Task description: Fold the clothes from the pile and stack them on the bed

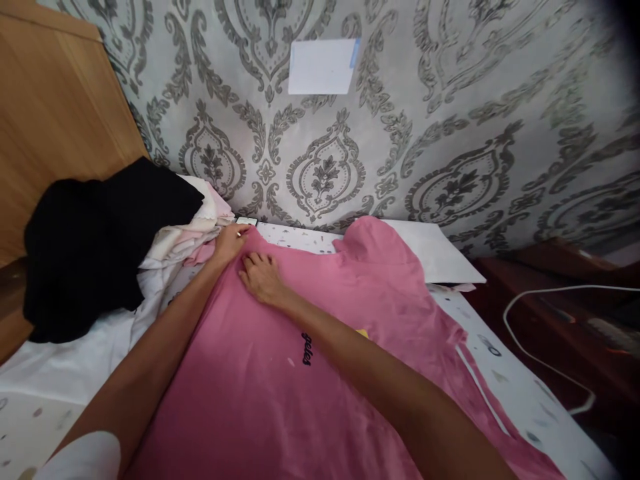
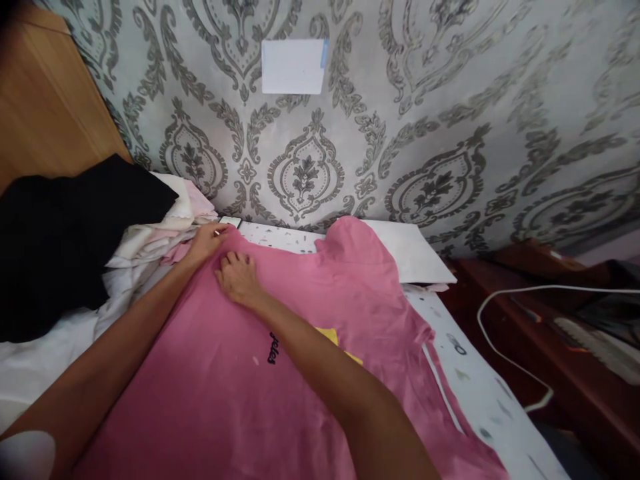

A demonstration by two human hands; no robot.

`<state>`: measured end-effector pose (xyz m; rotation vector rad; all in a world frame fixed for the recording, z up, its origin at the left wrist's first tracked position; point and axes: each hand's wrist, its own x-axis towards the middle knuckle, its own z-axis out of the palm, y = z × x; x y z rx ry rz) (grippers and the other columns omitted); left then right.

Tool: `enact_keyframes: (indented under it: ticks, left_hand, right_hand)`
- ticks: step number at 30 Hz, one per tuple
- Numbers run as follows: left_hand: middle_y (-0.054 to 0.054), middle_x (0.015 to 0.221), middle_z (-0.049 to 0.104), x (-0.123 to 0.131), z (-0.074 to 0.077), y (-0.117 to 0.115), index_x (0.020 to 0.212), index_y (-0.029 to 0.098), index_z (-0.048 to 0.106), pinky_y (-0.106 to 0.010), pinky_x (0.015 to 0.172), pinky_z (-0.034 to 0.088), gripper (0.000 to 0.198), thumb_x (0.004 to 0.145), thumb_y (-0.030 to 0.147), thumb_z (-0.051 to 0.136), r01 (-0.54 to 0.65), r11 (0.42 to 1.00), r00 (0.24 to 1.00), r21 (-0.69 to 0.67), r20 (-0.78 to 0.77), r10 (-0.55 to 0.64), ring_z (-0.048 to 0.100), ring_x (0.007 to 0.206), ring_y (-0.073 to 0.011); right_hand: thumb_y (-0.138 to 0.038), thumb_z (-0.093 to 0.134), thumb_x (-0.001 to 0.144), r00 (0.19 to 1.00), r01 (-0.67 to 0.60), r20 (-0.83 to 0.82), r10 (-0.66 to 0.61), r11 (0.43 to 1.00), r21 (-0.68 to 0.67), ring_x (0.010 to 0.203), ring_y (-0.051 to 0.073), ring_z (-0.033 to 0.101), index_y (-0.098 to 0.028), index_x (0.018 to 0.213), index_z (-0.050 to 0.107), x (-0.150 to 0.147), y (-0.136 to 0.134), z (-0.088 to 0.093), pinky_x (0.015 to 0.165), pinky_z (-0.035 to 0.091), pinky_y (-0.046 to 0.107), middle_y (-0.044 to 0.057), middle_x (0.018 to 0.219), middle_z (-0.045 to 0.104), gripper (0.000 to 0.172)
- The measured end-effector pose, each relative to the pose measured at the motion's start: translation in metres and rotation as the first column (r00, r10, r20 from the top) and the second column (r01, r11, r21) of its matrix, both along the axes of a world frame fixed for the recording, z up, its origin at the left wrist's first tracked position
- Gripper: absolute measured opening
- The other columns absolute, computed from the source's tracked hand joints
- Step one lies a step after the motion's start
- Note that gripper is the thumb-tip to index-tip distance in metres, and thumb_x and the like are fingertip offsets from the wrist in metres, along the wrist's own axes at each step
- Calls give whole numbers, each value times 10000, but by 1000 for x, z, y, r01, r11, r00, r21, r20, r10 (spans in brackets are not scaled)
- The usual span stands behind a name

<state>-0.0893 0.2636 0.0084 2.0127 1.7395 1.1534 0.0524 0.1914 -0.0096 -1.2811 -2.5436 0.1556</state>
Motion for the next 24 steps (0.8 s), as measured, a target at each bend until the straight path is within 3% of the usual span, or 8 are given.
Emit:
enact_keyframes:
  ticks: [3, 6, 9, 12, 15, 18, 21, 24]
  left_hand:
    - [-74, 1051, 713, 8, 4, -12, 1100, 208, 747, -336, 890, 479, 326, 856, 197, 532, 86, 996, 974, 12, -210, -82, 622, 945, -227]
    - [-82, 971, 676, 12, 6, -25, 1050, 221, 749, -346, 863, 479, 324, 919, 219, 454, 240, 970, 894, -42, -379, -238, 616, 924, -232]
    - [-89, 996, 659, 8, 2, -32, 1044, 194, 718, -356, 900, 475, 329, 891, 154, 429, 359, 929, 876, -86, -311, -367, 609, 963, -226]
    - [-75, 1028, 641, -3, -6, -35, 1075, 176, 644, -351, 939, 472, 335, 808, 91, 461, 412, 907, 904, -86, -88, -419, 598, 984, -202]
    - [-58, 1036, 613, -13, -12, -38, 1111, 182, 561, -338, 922, 483, 364, 761, 95, 510, 381, 921, 920, -76, 124, -371, 585, 1002, -191]
    - [-62, 1072, 596, -20, -12, -45, 1179, 173, 506, -333, 905, 488, 482, 710, 124, 603, 254, 958, 945, -132, 246, -216, 586, 1020, -197]
    - [-48, 984, 630, -24, -8, -52, 1227, 148, 486, -316, 819, 499, 567, 681, 140, 639, 134, 956, 953, -259, 297, -53, 617, 907, -191]
    - [-27, 862, 660, -26, -2, -56, 1154, 136, 549, -271, 684, 483, 484, 686, 208, 648, 41, 921, 962, -387, 264, 68, 622, 782, -182]
  right_hand:
    - [-326, 361, 1036, 1000, 19, -17, -20, 999, -33, 1249, 304, 464, -126, 1316, 567, 1, 1, 1, 1064, 286, 527, 169, 1313, 576, 401]
    - [-310, 327, 1042, 999, 33, -12, -34, 998, -59, 1292, 301, 443, -141, 1370, 541, 1, 1, 3, 1098, 249, 529, 175, 1377, 545, 426]
    - [-310, 315, 1043, 999, 47, -7, -47, 995, -86, 1329, 302, 420, -124, 1402, 516, -1, 2, 3, 1118, 230, 524, 187, 1405, 530, 451]
    - [-319, 289, 1052, 999, 35, -33, -39, 994, -100, 1340, 298, 416, -114, 1378, 525, -3, 3, 3, 1123, 224, 536, 188, 1380, 552, 452]
    - [-311, 300, 1049, 999, 22, -47, -27, 994, -105, 1374, 294, 382, -130, 1323, 557, -4, 4, 3, 1121, 233, 542, 175, 1402, 542, 417]
    - [-303, 337, 1037, 999, 24, -41, -30, 992, -126, 1414, 294, 341, -152, 1376, 513, -5, 5, 2, 1135, 217, 555, 165, 1450, 508, 411]
    - [-312, 353, 1033, 999, 17, -42, -23, 989, -145, 1449, 295, 296, -182, 1470, 420, -5, 7, 2, 1156, 179, 568, 148, 1523, 442, 461]
    - [-324, 358, 1036, 999, 2, -53, -10, 989, -148, 1464, 292, 274, -186, 1493, 393, -4, 10, 2, 1161, 175, 561, 145, 1555, 401, 479]
